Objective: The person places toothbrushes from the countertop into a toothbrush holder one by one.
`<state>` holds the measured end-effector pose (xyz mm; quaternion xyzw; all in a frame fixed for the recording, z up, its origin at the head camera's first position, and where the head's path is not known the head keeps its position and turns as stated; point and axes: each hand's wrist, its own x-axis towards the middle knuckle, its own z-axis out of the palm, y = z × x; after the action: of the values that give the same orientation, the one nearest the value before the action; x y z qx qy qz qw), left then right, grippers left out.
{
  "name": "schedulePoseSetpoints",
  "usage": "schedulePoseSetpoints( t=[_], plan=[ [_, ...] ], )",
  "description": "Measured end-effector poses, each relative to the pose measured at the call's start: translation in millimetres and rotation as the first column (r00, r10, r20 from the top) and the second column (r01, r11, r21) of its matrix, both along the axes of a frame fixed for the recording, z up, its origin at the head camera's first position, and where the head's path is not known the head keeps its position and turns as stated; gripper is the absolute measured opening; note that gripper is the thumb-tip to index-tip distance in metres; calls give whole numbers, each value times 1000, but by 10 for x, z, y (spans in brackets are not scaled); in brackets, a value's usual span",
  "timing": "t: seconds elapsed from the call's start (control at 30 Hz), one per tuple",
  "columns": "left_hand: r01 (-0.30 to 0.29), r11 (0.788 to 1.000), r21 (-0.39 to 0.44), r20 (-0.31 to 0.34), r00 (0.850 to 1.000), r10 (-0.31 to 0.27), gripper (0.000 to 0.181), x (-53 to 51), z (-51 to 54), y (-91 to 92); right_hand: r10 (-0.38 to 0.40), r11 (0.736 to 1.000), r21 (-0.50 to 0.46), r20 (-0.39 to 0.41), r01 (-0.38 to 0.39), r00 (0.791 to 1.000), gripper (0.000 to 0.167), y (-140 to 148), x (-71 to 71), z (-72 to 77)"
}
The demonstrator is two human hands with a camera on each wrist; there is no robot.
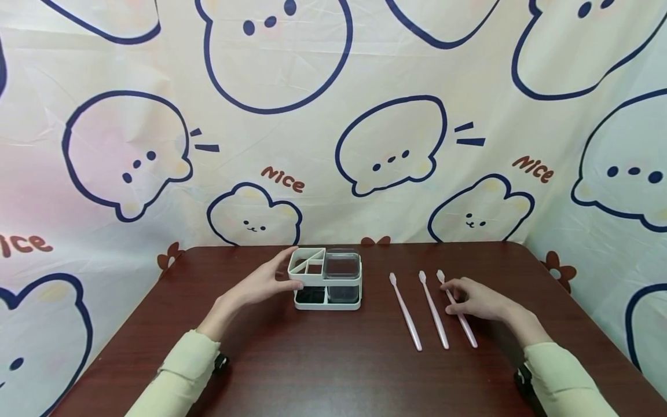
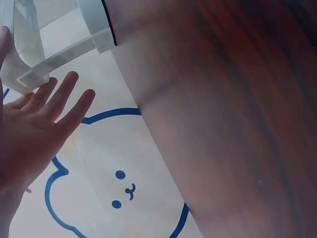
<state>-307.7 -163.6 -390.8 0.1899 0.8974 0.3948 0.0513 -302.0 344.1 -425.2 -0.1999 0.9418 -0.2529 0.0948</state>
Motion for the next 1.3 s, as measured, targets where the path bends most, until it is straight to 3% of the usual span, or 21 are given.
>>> schedulePoseSetpoints(
  t=[0.3, 0.57, 0.8, 1.13, 1.3],
  plan=[
    [12, 1000, 11, 8, 1000, -12, 97, 6, 16, -2, -19, 1000, 6, -1, 19, 1000, 50, -13, -13, 18],
    [17, 1000, 10, 8, 1000, -17, 97, -9, -4, -9, -77, 997, -13, 65, 78, 995, 47, -69, -24, 46],
    [16, 1000, 16, 7, 1000, -17, 97, -14, -8, -10, -104, 994, -25, 76, 106, 992, 42, -97, -14, 63],
    [26, 1000, 15, 25, 999, -27, 99, -23, 20, -7, -120, 992, -27, 29, 121, 992, 39, -116, -22, 85],
    [50, 999, 19, 24, 998, -50, 100, -23, 48, -2, -128, 992, -6, -72, 128, 989, 40, -154, -54, 146]
  ],
)
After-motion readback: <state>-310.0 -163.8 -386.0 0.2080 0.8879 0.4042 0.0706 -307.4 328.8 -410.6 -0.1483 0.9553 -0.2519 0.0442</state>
